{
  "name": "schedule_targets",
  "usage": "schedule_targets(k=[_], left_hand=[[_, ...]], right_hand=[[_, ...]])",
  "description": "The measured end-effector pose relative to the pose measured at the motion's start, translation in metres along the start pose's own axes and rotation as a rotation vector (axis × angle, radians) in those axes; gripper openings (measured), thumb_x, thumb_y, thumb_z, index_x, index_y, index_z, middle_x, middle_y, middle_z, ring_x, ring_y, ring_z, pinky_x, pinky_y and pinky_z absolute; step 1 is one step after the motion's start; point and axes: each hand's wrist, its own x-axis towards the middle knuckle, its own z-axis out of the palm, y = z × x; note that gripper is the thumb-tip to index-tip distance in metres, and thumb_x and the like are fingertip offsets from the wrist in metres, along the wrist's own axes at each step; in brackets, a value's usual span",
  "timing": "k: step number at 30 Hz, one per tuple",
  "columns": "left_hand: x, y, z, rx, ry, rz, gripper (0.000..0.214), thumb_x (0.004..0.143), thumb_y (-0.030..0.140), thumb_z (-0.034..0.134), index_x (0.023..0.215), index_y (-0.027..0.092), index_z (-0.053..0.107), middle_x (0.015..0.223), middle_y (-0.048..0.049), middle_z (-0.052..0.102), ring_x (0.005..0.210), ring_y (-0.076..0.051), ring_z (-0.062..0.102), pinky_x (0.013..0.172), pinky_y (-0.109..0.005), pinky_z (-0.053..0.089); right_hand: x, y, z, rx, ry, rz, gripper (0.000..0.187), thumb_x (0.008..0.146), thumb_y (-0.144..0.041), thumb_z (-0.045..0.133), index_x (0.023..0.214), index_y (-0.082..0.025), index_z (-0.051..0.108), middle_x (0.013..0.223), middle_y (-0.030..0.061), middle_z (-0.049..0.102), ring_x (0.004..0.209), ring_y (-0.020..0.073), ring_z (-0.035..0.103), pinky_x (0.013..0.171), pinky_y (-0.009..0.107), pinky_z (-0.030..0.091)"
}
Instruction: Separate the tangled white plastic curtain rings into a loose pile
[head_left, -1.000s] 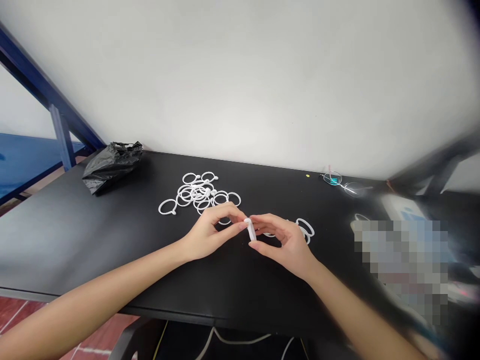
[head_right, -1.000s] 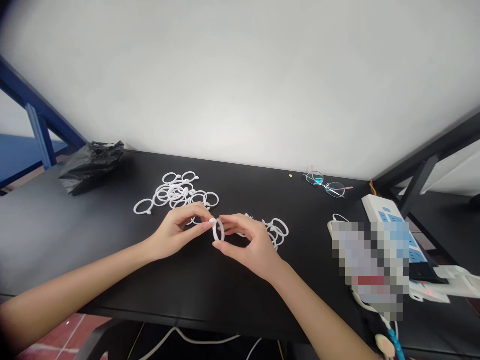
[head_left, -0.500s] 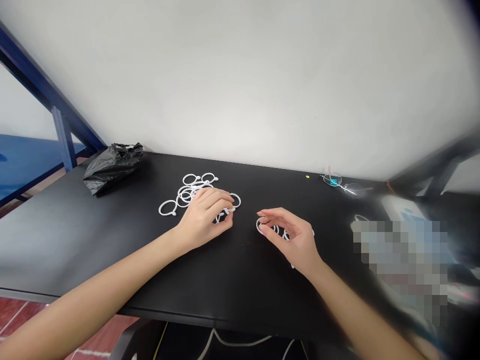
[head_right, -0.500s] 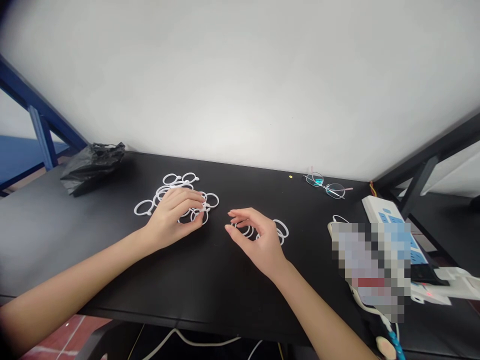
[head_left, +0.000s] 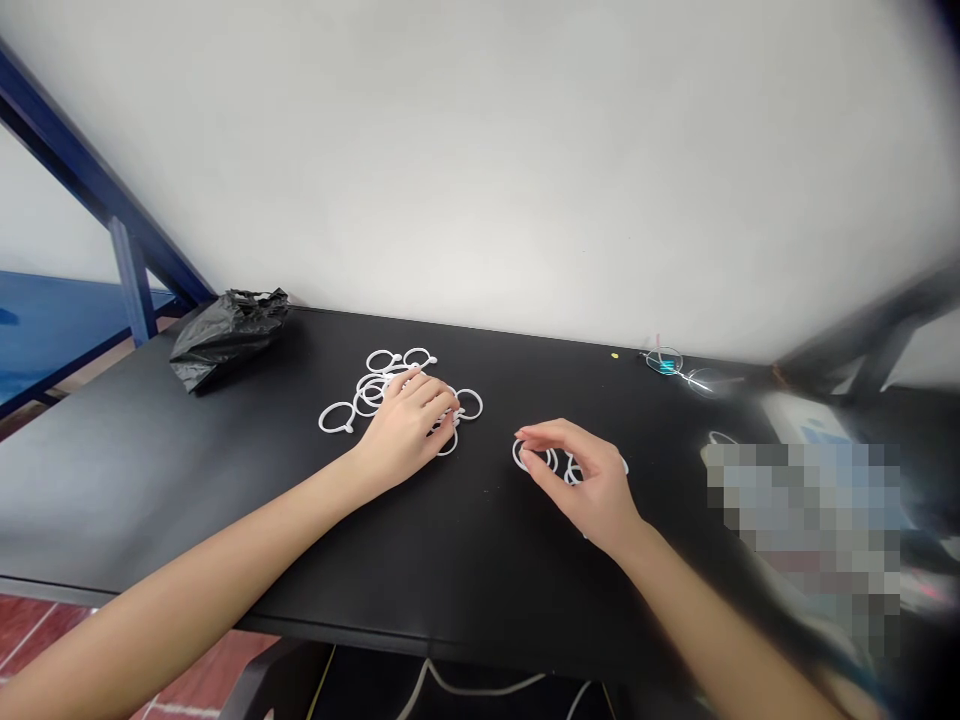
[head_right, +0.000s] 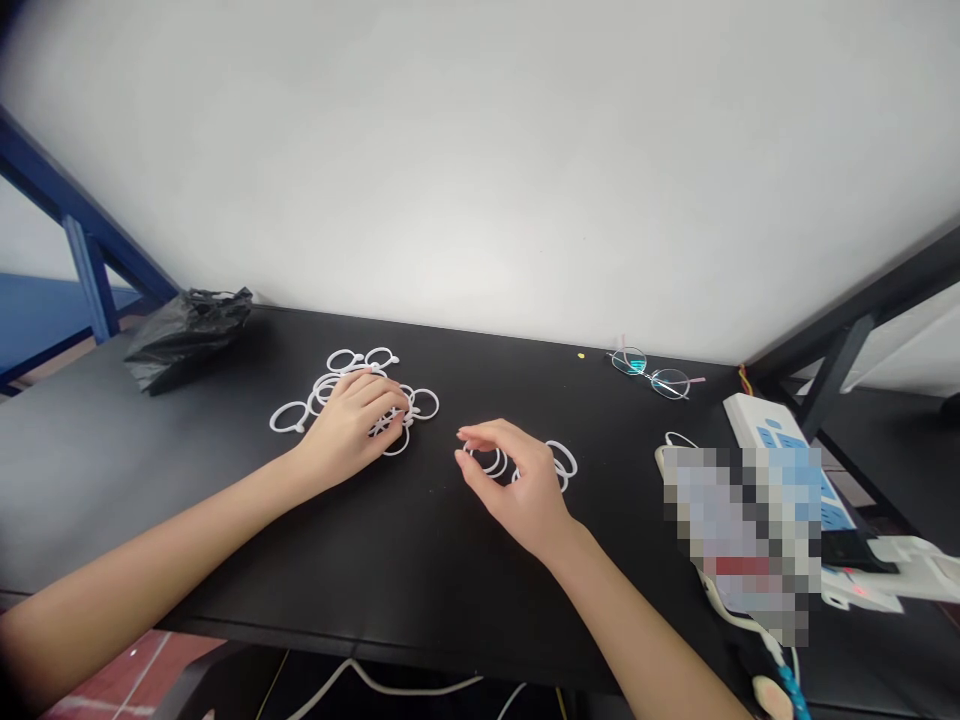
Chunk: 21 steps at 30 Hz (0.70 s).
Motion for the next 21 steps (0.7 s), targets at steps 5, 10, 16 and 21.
schedule_targets(k=[5,10,16,21], left_hand=[[-0.001,0.004,0.0,-0.023,0.02,0.014,0.012,0.094,0.014,0.049,0.09,0.019,0.06,0.092,-0.0027,0.068,0.089,-0.018,0.06,0.107,-0.046,0.037],[0.0,0.01,0.0,-0.066,0.064,0.056,0.011,0.093,0.014,0.051,0.089,0.019,0.06,0.089,-0.0025,0.068,0.084,-0.017,0.06,0.104,-0.044,0.04],[0.001,0.015,-0.002,-0.083,0.079,0.102,0.013,0.093,0.013,0.051,0.085,0.018,0.059,0.084,-0.0017,0.068,0.081,-0.015,0.06,0.103,-0.042,0.042],[0.001,0.017,-0.004,-0.092,0.087,0.13,0.012,0.093,0.012,0.052,0.085,0.018,0.058,0.081,-0.001,0.068,0.079,-0.015,0.061,0.102,-0.041,0.042]], right_hand=[[0.0,0.008,-0.002,-0.227,-0.086,-0.136,0.012,0.084,-0.015,0.069,0.095,-0.021,0.068,0.069,-0.0011,0.065,0.064,0.016,0.062,0.067,0.032,0.052],[-0.001,0.014,0.0,-0.314,-0.26,-0.087,0.017,0.079,-0.01,0.074,0.091,-0.019,0.065,0.075,-0.0005,0.066,0.071,0.0175,0.063,0.074,0.035,0.051],[-0.003,0.015,0.002,-0.244,-0.259,-0.048,0.022,0.084,-0.001,0.059,0.093,-0.019,0.065,0.076,-0.0005,0.061,0.07,0.0148,0.062,0.067,0.029,0.051],[0.0,0.012,0.003,-0.211,-0.102,-0.132,0.021,0.083,-0.001,0.057,0.091,-0.019,0.065,0.077,0.0006,0.059,0.067,0.0135,0.06,0.063,0.027,0.051]])
